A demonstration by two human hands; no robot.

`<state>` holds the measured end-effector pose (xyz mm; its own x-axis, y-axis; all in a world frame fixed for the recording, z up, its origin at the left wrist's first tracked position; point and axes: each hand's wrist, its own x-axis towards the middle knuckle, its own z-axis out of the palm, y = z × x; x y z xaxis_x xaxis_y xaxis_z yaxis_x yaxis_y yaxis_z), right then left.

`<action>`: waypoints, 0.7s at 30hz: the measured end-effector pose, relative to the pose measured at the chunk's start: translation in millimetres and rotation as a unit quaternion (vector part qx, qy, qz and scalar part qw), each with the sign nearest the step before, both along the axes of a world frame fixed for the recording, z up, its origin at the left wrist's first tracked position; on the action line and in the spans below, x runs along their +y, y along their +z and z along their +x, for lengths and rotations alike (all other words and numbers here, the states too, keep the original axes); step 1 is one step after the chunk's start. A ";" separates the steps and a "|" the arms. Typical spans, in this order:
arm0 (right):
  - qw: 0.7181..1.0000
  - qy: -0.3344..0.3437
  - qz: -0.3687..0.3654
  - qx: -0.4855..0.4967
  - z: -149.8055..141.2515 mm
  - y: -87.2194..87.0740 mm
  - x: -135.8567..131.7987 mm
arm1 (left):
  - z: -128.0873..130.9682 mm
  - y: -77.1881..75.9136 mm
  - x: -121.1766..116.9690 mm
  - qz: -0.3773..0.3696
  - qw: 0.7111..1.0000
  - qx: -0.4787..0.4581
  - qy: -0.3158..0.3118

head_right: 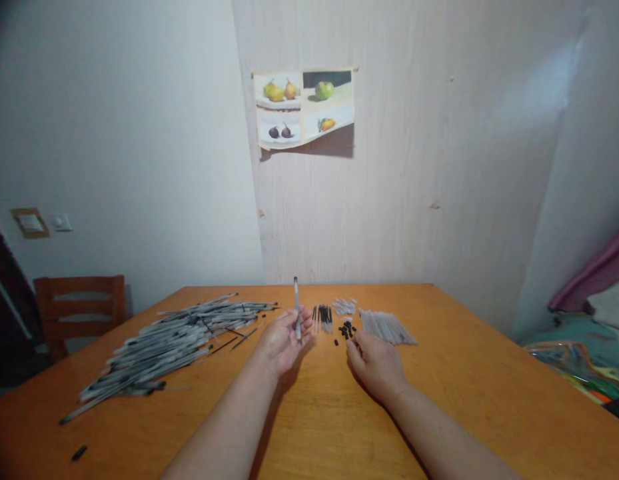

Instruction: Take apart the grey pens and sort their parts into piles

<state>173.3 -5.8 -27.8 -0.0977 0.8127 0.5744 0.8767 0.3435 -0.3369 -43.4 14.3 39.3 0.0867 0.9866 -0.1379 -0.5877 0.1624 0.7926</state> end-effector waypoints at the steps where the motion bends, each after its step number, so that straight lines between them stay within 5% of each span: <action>1: 1.000 0.000 -0.004 0.016 -0.1 0.9 0.2 | 4.2 -3.2 1.1 0.012 1.000 -0.002 -0.010; 5: 0.996 0.012 -0.023 0.085 -1.1 5.5 0.4 | 15.6 -19.6 1.7 0.038 0.999 0.000 -0.033; 9: 0.977 0.092 -0.061 0.182 -11.4 9.6 -2.5 | 20.9 -26.6 -3.0 0.032 0.998 0.009 -0.048; 16: 0.829 0.252 -0.260 0.426 -46.7 9.8 -17.0 | 34.6 -22.0 -15.5 0.052 0.996 -0.021 -0.073; 21: 0.783 0.250 -0.318 0.472 -50.6 13.3 -22.1 | 42.3 -21.6 -23.0 0.048 0.996 -0.032 -0.067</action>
<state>122.7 -27.9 -14.6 -0.2703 0.9597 0.0766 -0.0573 0.0634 -0.9963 -1.1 -8.7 17.7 0.2231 0.9742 -0.0330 -0.6156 0.1671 0.7701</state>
